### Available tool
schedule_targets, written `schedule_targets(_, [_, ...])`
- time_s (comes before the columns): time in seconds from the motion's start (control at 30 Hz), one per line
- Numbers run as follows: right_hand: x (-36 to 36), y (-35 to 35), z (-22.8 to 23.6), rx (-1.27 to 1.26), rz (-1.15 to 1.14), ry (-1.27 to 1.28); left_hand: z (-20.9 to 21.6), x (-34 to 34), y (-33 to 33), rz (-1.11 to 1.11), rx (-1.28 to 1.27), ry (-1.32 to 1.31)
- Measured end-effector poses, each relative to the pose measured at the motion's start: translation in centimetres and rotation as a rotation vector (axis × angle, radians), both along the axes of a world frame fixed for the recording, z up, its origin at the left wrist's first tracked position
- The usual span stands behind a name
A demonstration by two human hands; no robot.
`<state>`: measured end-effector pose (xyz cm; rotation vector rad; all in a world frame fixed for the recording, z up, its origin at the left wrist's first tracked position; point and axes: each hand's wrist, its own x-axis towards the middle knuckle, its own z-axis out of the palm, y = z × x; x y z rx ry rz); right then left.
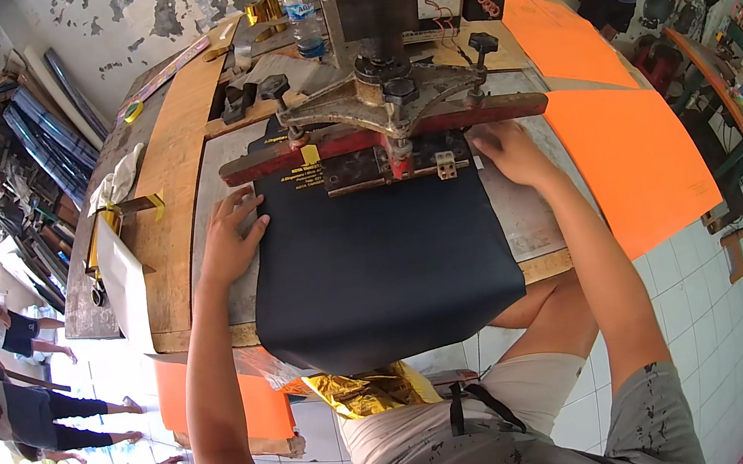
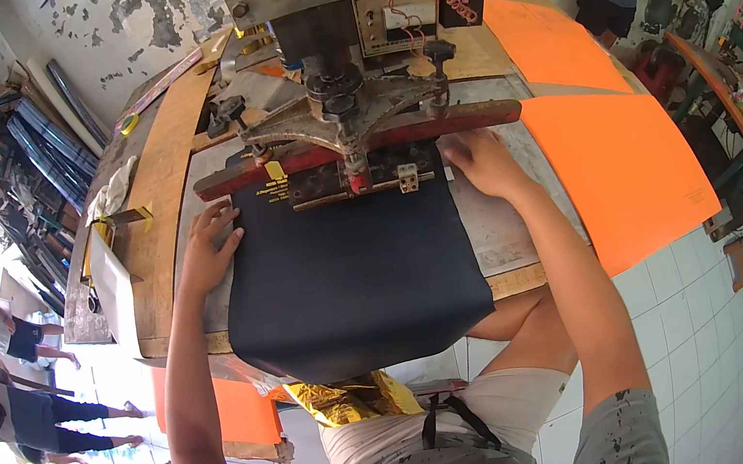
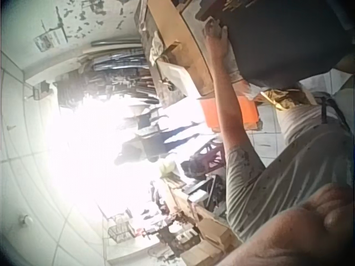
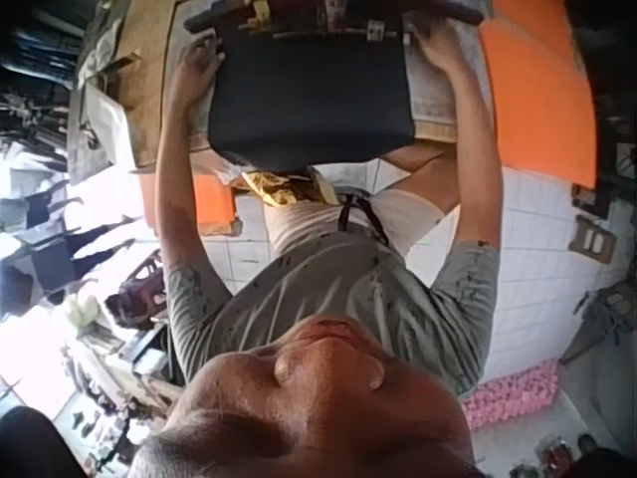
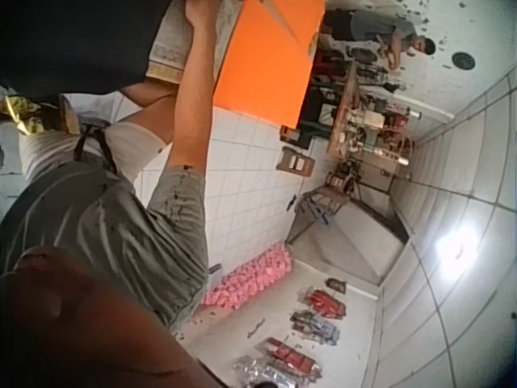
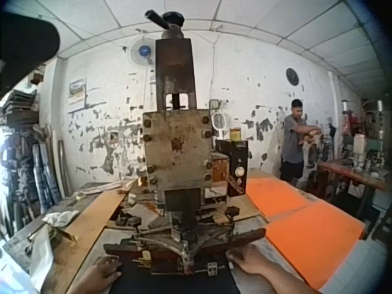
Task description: The person performs hot stamping on pieces of leather and synthetic material. The person aligns a gold foil sheet over a black material, presses it using a manual stamping machine, peels away the excess foil, and then repeats the process on a larger orange material.
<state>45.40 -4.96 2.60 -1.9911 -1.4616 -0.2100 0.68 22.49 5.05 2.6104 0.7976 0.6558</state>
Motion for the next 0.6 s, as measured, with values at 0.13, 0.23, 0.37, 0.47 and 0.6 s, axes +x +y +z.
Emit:
schedule_targets(0.13, [-4.9,-7.3,1.9,0.000,-0.048,0.073,-0.1,0.2,-0.4,0.008,0.007,0.020])
schedule_targets(0.23, [-11.2,-11.7,3.1,0.223,-0.145,0.168,-0.4,-0.4,-0.7,0.030,0.031,0.028])
schedule_targets(0.37, [-22.1,-18.4,-1.1,0.147,0.109,0.549,-0.7,-1.2,-0.4,0.069,0.038,-0.054])
schedule_targets(0.47, [-28.3,-17.8,-1.9,-0.186,0.662,0.459,2.4,-2.5,-3.4,0.166,0.007,-0.309])
schedule_targets(0.6, [-31.9,-14.0,-10.9,-0.490,0.583,0.754,0.9,-8.4,-11.3,0.471,0.064,-0.487])
